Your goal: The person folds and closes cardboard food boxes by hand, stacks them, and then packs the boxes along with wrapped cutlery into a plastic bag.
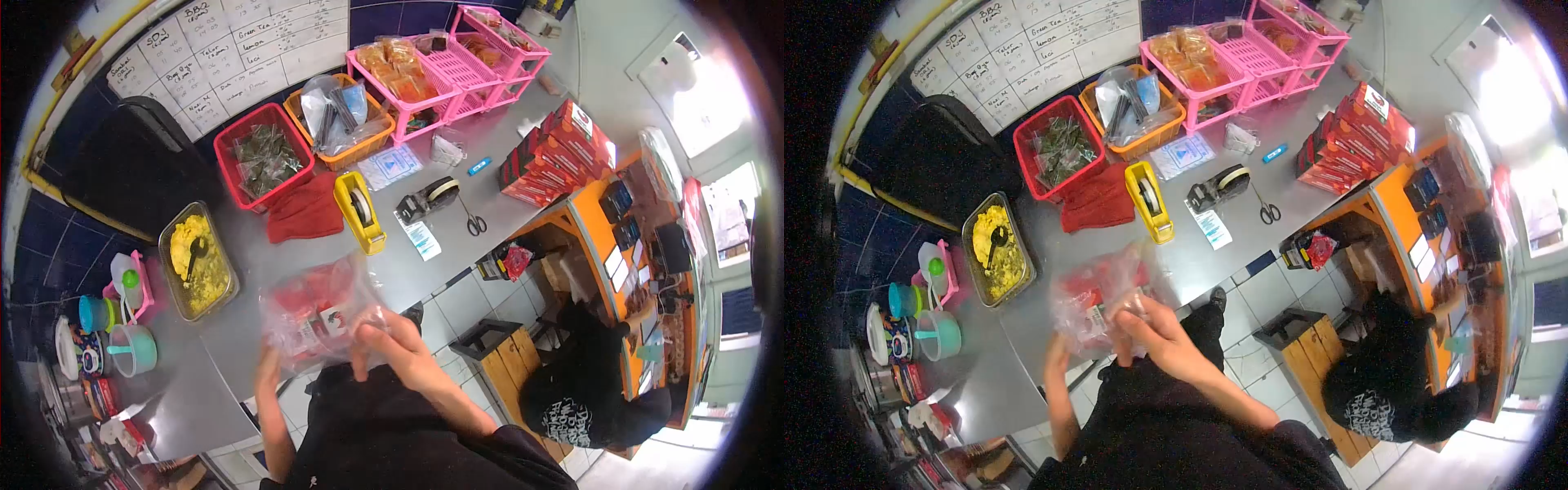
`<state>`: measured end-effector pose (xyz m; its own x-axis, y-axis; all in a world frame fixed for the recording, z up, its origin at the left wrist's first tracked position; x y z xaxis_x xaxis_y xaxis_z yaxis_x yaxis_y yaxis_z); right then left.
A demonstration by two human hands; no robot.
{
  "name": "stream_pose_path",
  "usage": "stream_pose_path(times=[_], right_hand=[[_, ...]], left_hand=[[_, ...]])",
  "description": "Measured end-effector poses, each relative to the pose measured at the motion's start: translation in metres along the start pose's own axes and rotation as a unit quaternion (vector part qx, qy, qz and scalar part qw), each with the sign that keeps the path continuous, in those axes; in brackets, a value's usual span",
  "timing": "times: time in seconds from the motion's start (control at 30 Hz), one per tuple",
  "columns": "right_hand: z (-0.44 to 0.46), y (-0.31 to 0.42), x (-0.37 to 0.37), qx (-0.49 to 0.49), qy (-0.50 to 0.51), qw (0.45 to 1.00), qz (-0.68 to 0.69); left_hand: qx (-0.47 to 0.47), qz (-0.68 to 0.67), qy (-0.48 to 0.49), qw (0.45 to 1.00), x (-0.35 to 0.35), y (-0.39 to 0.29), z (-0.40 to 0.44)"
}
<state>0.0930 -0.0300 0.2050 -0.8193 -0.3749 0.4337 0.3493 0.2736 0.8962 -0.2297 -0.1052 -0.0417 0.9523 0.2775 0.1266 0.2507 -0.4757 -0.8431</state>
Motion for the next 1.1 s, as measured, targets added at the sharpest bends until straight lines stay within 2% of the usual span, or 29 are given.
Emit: stream_pose_path(times=[0.1,0.17,0.2,0.27,0.4,0.43,0.47,0.53,0.57,0.63,0.67,0.73,0.83,0.87,0.93,1.0,1.03,1.1], right_hand=[[0.005,0.023,-0.016,0.049,0.004,0.998,0.035],[0.004,0.034,-0.041,0.027,0.04,0.998,0.032],[0.003,0.04,-0.052,0.051,0.062,0.996,0.033],[0.0,0.057,-0.069,0.089,0.106,0.99,0.036],[0.009,0.062,-0.091,0.064,0.169,0.984,-0.007],[0.011,0.063,-0.092,0.067,0.172,0.983,0.0],[0.015,0.064,-0.092,0.063,0.18,0.981,-0.016],[0.02,0.068,-0.091,0.059,0.192,0.979,-0.034],[0.021,0.069,-0.089,0.072,0.191,0.979,-0.025],[0.023,0.07,-0.085,0.083,0.196,0.977,-0.018],[0.024,0.068,-0.086,0.097,0.19,0.977,0.013],[0.026,0.061,-0.087,0.089,0.171,0.98,0.045],[0.019,0.067,-0.097,0.095,0.13,0.982,0.094],[0.014,0.066,-0.102,0.091,0.108,0.987,0.08],[0.006,0.067,-0.114,0.096,0.084,0.989,0.076],[0.003,0.062,-0.12,0.099,0.048,0.991,0.08],[0.001,0.06,-0.119,0.101,0.041,0.991,0.078],[-0.002,0.055,-0.108,0.107,0.054,0.99,0.079]], left_hand=[[-0.085,-0.025,0.037,0.995,0.054,-0.003,0.012],[-0.141,-0.041,0.05,0.988,0.085,-0.003,0.009],[-0.14,-0.035,0.039,0.989,0.094,-0.003,0.008],[-0.091,-0.002,0.02,0.996,0.112,-0.002,0.011],[-0.028,0.038,-0.015,0.999,0.147,0.012,-0.005],[0.024,0.026,-0.17,0.985,0.147,0.002,-0.022],[0.079,0.013,-0.315,0.946,0.148,-0.011,-0.039],[0.205,-0.104,-0.328,0.916,0.176,-0.072,-0.086],[0.206,-0.105,-0.332,0.914,0.187,-0.093,-0.103],[0.192,0.099,-0.291,0.932,0.202,-0.124,-0.119],[0.196,0.098,-0.293,0.931,0.196,-0.121,-0.111],[0.172,0.313,-0.208,0.911,0.191,-0.11,-0.087],[0.156,0.343,-0.168,0.911,0.183,-0.129,-0.079],[0.288,0.263,-0.222,0.894,0.188,-0.145,-0.092],[0.335,0.202,-0.366,0.844,0.16,-0.159,-0.126],[0.363,0.284,-0.457,0.761,0.139,-0.173,-0.161],[0.36,0.283,-0.451,0.766,0.153,-0.186,-0.171],[0.358,0.246,-0.312,0.845,0.216,-0.207,-0.177]])
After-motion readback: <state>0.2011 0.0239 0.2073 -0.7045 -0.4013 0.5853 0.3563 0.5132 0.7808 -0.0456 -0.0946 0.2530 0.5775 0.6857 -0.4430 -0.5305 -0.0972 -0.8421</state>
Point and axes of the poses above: each hand's wrist, its own z-axis towards the middle knuckle, its own x-axis out of the palm, y = z × x, the point moved 3 cm from there along z, towards the middle knuckle, and after that the axes turned 4 degrees about -z, right-handed, at the moved point
